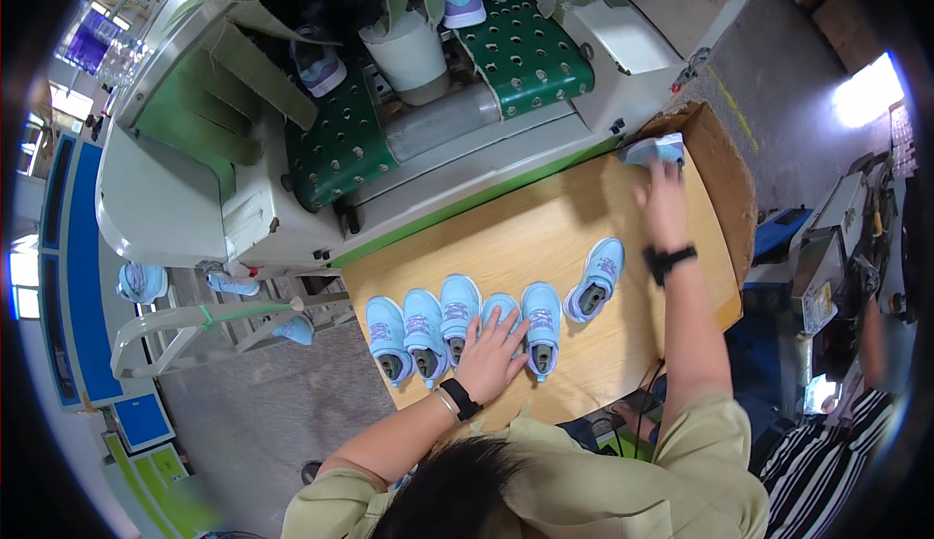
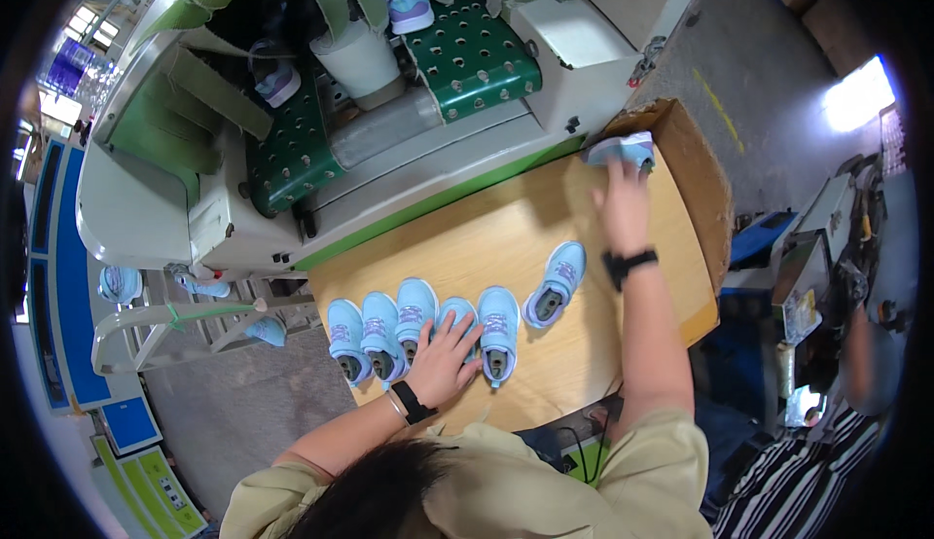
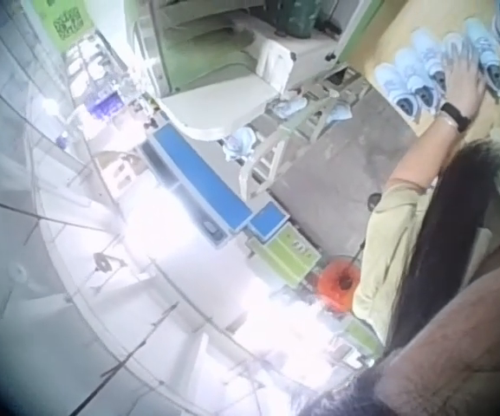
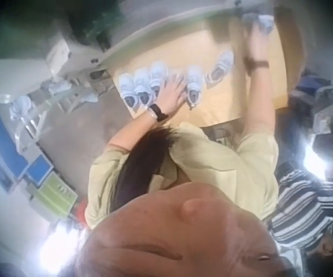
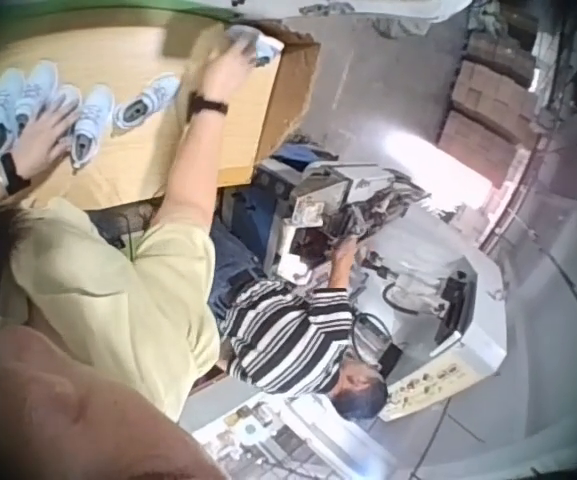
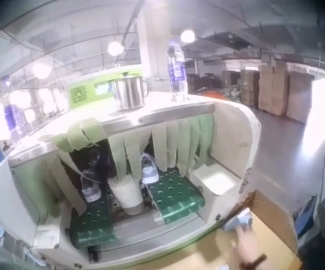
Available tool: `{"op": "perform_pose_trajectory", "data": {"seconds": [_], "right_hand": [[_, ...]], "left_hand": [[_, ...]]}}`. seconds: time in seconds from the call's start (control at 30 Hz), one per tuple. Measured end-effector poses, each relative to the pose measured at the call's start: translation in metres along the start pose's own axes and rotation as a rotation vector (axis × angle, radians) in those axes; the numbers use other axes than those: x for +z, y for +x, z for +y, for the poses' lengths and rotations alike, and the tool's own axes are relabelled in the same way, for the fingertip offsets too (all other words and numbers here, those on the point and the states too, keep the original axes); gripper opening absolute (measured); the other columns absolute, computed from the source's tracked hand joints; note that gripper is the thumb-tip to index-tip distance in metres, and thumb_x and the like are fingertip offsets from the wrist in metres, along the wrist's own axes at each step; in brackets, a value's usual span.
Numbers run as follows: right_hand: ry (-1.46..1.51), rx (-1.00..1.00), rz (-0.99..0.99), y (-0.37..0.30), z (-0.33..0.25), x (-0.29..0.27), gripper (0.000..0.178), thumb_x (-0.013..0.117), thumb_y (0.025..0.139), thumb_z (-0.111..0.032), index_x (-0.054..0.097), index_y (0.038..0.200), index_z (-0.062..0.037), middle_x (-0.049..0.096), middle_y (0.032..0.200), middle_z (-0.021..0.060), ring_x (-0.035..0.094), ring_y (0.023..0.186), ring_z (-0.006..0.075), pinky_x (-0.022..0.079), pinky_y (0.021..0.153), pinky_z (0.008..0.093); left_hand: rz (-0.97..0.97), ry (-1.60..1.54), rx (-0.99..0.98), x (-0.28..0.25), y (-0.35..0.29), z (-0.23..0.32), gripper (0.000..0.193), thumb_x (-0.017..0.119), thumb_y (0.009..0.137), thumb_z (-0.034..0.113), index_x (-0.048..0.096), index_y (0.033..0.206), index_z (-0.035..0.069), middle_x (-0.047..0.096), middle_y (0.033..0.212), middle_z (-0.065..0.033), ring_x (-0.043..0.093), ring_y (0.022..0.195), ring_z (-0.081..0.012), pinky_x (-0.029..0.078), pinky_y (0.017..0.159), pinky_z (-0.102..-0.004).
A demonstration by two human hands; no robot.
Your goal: Load shoes onto a conveyor belt for heat treatment or drying and inspect them.
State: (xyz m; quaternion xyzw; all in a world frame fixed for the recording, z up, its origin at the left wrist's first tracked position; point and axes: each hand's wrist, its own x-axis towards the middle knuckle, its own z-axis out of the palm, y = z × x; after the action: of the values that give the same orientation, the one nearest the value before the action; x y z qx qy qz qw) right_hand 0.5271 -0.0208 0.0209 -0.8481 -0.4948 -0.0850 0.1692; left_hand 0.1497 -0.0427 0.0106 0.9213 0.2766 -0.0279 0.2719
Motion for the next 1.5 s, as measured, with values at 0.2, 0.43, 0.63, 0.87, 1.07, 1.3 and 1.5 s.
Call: {"op": "perform_pose_trajectory", "data": {"seconds": [0.2,0.43,0.63,0.87,1.07,1.3,1.5], "right_hand": [[-0.274,-0.252,0.085,0.032,0.034,0.045,0.035,0.061,0.080,-0.003,0.057,0.113,-0.0131,0.055,0.127,0.0127,0.047,0.126,0.0345,0.034,0.108,0.0497],[0.798,0.165,0.283,-0.054,-0.026,-0.035,0.033,0.072,0.087,-0.011,0.051,0.112,-0.0049,0.058,0.099,0.0059,0.057,0.090,0.0164,0.048,0.081,0.0304],[1.615,0.502,-0.132,-0.120,-0.120,-0.077,0.044,0.066,0.094,-0.014,0.042,0.130,-0.0039,0.057,0.108,0.0089,0.057,0.101,0.0167,0.047,0.088,0.0302],[0.741,0.451,0.169,-0.197,-0.098,0.039,0.078,0.072,0.079,-0.012,0.032,0.145,-0.0025,0.042,0.140,0.0225,0.039,0.134,0.0369,0.032,0.111,0.0408],[1.146,0.484,0.008,-0.187,-0.100,-0.014,0.068,0.068,0.080,-0.003,0.037,0.141,-0.0020,0.047,0.135,0.0162,0.046,0.126,0.0268,0.035,0.108,0.0378],[1.040,-0.097,0.378,0.014,-0.197,-0.095,0.053,0.063,0.086,-0.006,0.045,0.135,-0.0031,0.052,0.129,0.0154,0.051,0.119,0.0286,0.039,0.104,0.0374],[0.769,-0.062,0.375,0.108,-0.216,-0.041,0.052,0.065,0.087,-0.014,0.047,0.135,-0.0062,0.047,0.133,0.0191,0.052,0.117,0.0373,0.043,0.100,0.0417]], "left_hand": [[0.008,-0.106,0.033,-0.003,-0.001,-0.005,0.061,0.063,0.090,0.029,0.041,0.144,0.010,0.039,0.150,-0.0162,0.032,0.140,-0.0390,0.022,0.113,-0.0566],[0.355,-0.330,0.039,-0.056,0.013,0.016,0.072,0.072,0.085,0.030,0.039,0.145,0.007,0.029,0.153,-0.0246,0.030,0.139,-0.0481,0.025,0.113,-0.0526],[0.549,-0.498,0.345,-0.065,0.032,0.030,0.074,0.073,0.081,0.008,0.037,0.145,0.012,0.033,0.149,-0.0225,0.046,0.128,-0.0348,0.041,0.104,-0.0402],[0.651,-1.031,-0.150,-0.108,0.005,0.018,0.080,0.069,0.084,0.004,0.026,0.151,0.006,0.046,0.141,-0.0128,0.055,0.111,-0.0176,0.048,0.091,-0.0299],[1.150,-1.051,-0.099,-0.186,0.012,-0.007,0.085,0.069,0.084,0.000,0.017,0.152,-0.002,0.035,0.152,-0.0124,0.052,0.115,-0.0172,0.048,0.091,-0.0279],[1.394,-0.356,-0.142,-0.204,0.095,-0.088,0.082,0.073,0.079,0.007,0.031,0.148,-0.002,0.039,0.148,-0.0222,0.038,0.132,-0.0374,0.031,0.111,-0.0419],[1.310,-0.223,-0.271,-0.210,0.129,-0.106,0.087,0.076,0.077,0.015,0.028,0.148,-0.004,0.033,0.152,-0.0250,0.036,0.133,-0.0432,0.028,0.112,-0.0467]]}}
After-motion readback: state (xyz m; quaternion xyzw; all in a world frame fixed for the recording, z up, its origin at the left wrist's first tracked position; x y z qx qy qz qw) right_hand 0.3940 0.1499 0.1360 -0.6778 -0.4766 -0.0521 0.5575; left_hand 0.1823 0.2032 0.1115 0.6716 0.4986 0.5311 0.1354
